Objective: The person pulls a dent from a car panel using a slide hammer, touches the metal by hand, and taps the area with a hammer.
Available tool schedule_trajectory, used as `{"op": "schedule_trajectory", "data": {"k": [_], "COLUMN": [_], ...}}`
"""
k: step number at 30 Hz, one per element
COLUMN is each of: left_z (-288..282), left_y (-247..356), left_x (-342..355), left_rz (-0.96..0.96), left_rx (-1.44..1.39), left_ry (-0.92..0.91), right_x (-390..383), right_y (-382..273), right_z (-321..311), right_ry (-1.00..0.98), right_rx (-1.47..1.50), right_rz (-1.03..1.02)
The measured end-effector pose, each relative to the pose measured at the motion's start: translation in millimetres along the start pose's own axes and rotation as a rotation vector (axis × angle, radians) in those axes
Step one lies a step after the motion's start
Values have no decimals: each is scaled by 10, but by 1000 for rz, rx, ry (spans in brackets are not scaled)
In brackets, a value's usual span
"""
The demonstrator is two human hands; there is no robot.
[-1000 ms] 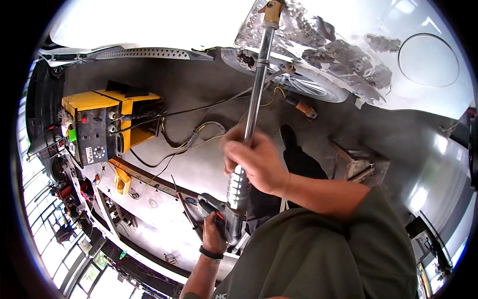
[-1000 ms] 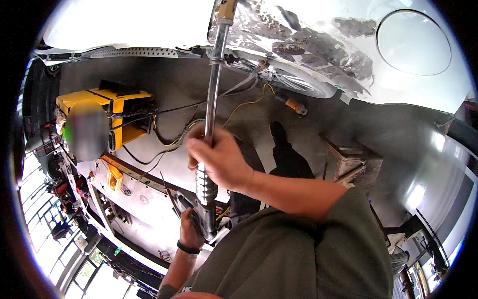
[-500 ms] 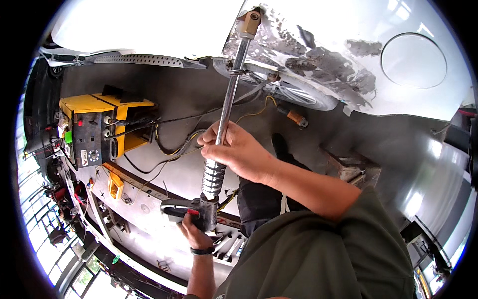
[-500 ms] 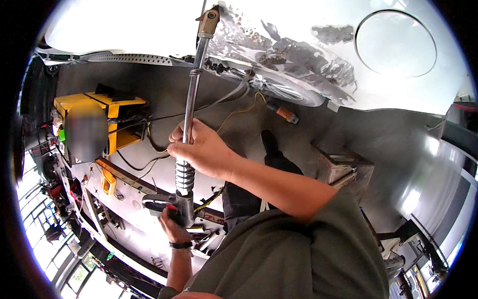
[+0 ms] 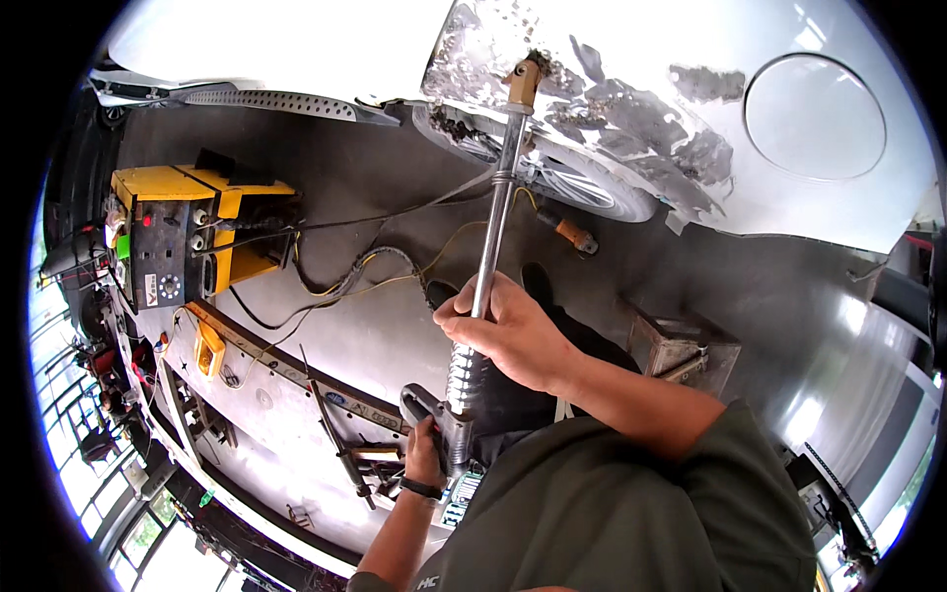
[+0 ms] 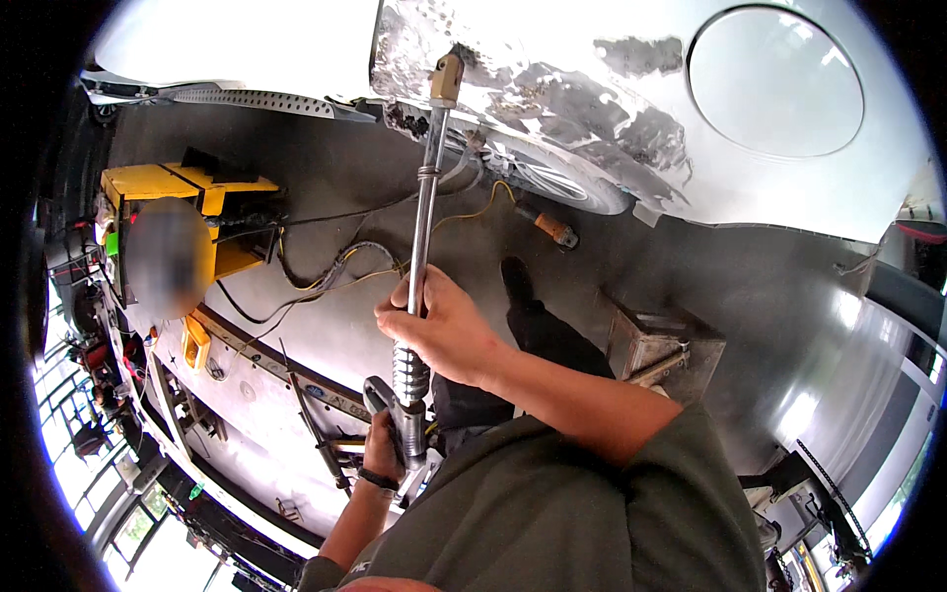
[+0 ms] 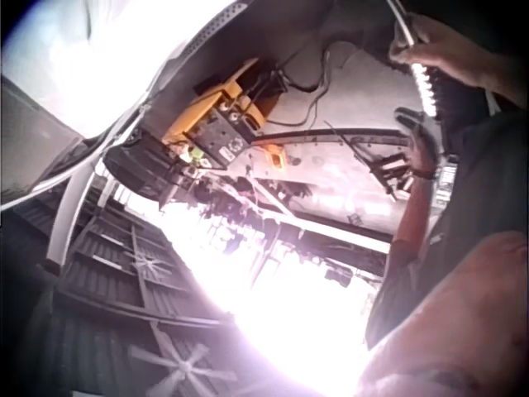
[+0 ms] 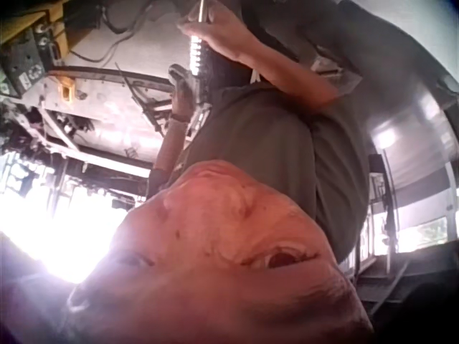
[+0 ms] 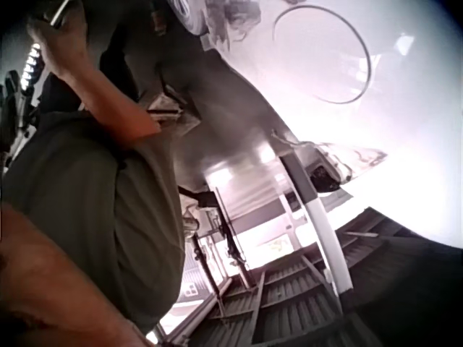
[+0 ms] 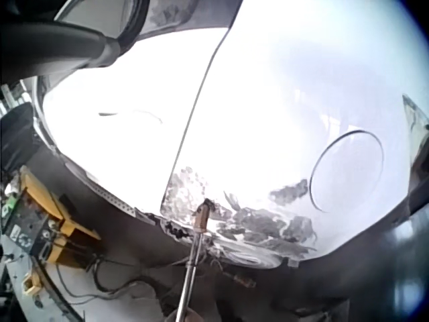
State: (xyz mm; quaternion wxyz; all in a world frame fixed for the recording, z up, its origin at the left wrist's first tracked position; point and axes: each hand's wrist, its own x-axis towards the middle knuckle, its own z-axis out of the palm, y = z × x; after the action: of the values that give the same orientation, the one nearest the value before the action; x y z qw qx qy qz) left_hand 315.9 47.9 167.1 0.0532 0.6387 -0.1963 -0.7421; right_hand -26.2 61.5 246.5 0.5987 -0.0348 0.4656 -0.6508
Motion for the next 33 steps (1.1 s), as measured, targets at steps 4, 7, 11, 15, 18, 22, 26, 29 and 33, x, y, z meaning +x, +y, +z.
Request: {"op": "schedule_trajectory", "data": {"k": [4, 7, 11, 15, 18, 22, 26, 29, 33], "left_z": [159, 421, 443, 488, 508, 546, 515, 427, 480], "left_y": [-49, 77, 101, 282, 332, 460, 545, 544, 653], "left_x": [-102, -209, -258, -303, -355, -412, -451, -397, -427], "left_rz": [-38, -24, 134, -36, 2, -11, 2, -15, -29], "left_rx": [87, 51, 182, 121, 149, 74, 114, 89, 92], "left_ry": [-93, -8, -115, -135, -114, -92, -101, -72, -63], "right_x": [-70, -92, -25, 36, 76, 111, 149, 183, 202], "right_y": [-59, -120, -217, -313, -389, -411, -428, -445, -458], "right_z": [-50, -74, -67, 3, 74, 128, 136, 173, 217], "right_ry": [-6, -40, -84, -66, -97, -113, -141, -141, -136], "right_rx": [-39, -66, -63, -104, -97, -45, -47, -46, 6], "right_rz": [4, -10, -33, -82, -87, -84, -99, -84, -83]}}
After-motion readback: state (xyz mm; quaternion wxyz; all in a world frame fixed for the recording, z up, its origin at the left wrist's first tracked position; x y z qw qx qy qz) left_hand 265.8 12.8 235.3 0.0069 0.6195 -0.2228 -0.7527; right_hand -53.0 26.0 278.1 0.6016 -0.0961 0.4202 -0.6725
